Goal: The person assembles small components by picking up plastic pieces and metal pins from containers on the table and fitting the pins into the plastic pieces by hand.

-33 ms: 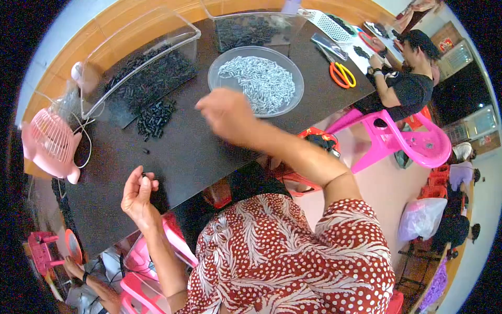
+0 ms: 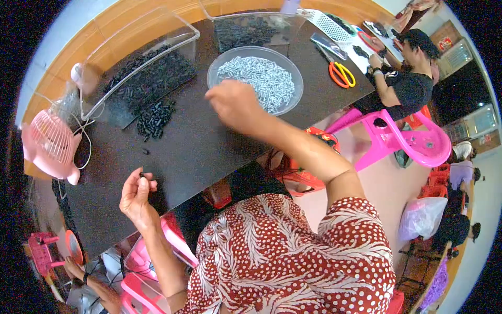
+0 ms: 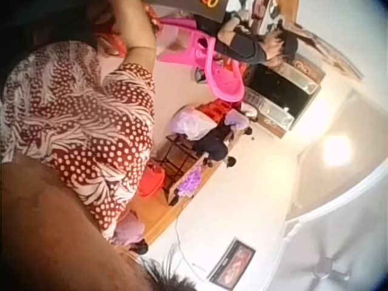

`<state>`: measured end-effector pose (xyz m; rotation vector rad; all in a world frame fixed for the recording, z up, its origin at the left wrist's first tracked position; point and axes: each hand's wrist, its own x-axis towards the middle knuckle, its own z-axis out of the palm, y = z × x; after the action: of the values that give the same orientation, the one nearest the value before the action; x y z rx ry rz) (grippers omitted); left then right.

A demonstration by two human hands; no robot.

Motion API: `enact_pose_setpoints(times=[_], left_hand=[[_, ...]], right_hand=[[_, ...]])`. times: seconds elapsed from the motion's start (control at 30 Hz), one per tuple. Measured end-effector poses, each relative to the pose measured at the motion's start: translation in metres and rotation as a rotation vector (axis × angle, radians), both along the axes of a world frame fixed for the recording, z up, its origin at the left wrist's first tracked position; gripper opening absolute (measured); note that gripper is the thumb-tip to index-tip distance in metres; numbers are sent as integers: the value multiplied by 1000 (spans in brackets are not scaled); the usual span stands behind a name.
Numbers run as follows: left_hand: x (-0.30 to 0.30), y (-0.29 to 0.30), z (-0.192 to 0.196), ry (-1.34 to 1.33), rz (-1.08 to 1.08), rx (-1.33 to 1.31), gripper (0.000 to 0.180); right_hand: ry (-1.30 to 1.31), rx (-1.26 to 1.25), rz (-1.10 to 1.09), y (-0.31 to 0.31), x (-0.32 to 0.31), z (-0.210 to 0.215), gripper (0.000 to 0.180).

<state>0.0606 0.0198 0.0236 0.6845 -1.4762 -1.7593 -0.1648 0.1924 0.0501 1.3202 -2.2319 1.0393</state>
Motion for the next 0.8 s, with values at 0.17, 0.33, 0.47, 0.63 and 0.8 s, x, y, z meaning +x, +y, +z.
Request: enact_pose_setpoints(times=[0.17,0.33,0.47,0.63,0.8], left_hand=[[-6,-1,4,-29,1,-34,19],[-11,-5,-1,-38,17,-20,19],[-11,-6,-2,-53,17,-40,19],[-13,-4,1,-95,26,-54,20],[-11,-3,-1,-68,10,-38,18]], right_hand=[[-147,252,-95,13,-63,-16,14],[130,474,-12,6,-71,-23,15],[141,467,-144,17,-80,-14,12],[70,462,-110,23,-80,-23,10],[112,502,-112,14,-86,-22,9]])
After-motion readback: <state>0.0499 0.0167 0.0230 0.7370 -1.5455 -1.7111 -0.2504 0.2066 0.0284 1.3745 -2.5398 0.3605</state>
